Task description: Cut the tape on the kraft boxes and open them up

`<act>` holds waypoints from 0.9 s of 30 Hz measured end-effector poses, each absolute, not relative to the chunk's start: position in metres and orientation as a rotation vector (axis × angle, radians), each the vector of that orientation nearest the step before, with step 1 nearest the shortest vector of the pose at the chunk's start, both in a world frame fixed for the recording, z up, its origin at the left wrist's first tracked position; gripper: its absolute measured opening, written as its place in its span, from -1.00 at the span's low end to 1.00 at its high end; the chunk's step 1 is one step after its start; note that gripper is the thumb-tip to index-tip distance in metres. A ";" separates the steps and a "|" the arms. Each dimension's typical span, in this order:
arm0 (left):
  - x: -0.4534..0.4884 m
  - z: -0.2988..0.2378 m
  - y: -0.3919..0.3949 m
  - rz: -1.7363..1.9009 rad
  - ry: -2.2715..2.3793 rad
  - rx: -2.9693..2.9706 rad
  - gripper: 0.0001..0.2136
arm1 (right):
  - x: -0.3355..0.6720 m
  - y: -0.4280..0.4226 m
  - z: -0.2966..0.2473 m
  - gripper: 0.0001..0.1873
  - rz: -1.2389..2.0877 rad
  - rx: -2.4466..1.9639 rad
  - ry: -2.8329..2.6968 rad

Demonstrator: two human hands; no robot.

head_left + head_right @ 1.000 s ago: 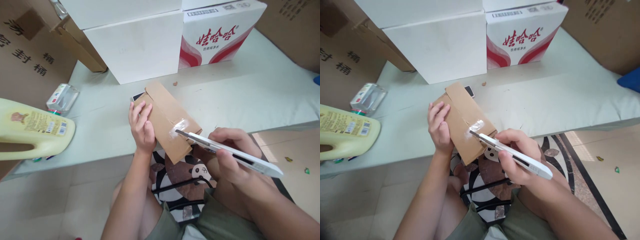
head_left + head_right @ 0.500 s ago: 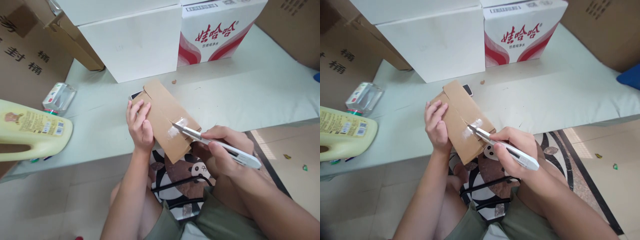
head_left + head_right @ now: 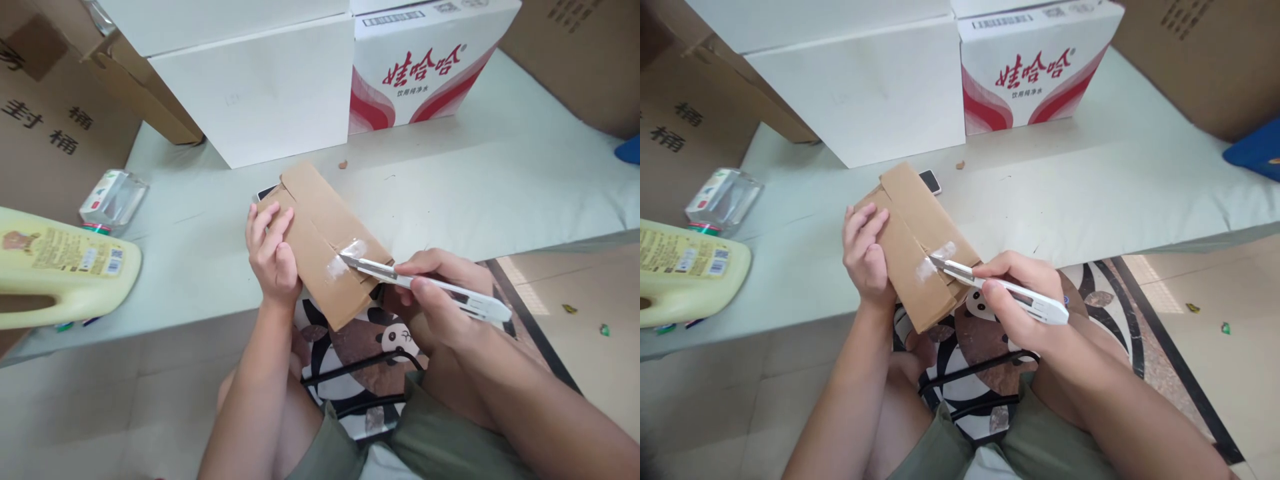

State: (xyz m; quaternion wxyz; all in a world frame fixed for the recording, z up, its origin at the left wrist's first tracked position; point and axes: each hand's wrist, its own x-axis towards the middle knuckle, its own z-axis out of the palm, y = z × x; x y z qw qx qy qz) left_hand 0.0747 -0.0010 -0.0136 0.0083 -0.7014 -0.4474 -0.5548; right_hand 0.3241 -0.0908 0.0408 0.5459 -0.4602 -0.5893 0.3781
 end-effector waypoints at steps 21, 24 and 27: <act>0.058 -0.014 0.001 -1.871 -1.566 -2.187 -0.51 | 0.351 -0.046 0.017 -0.76 0.400 -1.301 -1.391; 0.049 -0.012 0.004 -2.026 -1.715 -2.070 -0.53 | 0.357 -0.029 -0.006 -0.42 0.457 -1.674 -1.707; 0.043 -0.005 0.005 -2.215 -1.947 -1.877 -0.55 | 0.361 -0.017 -0.019 -0.09 0.509 -1.886 -1.848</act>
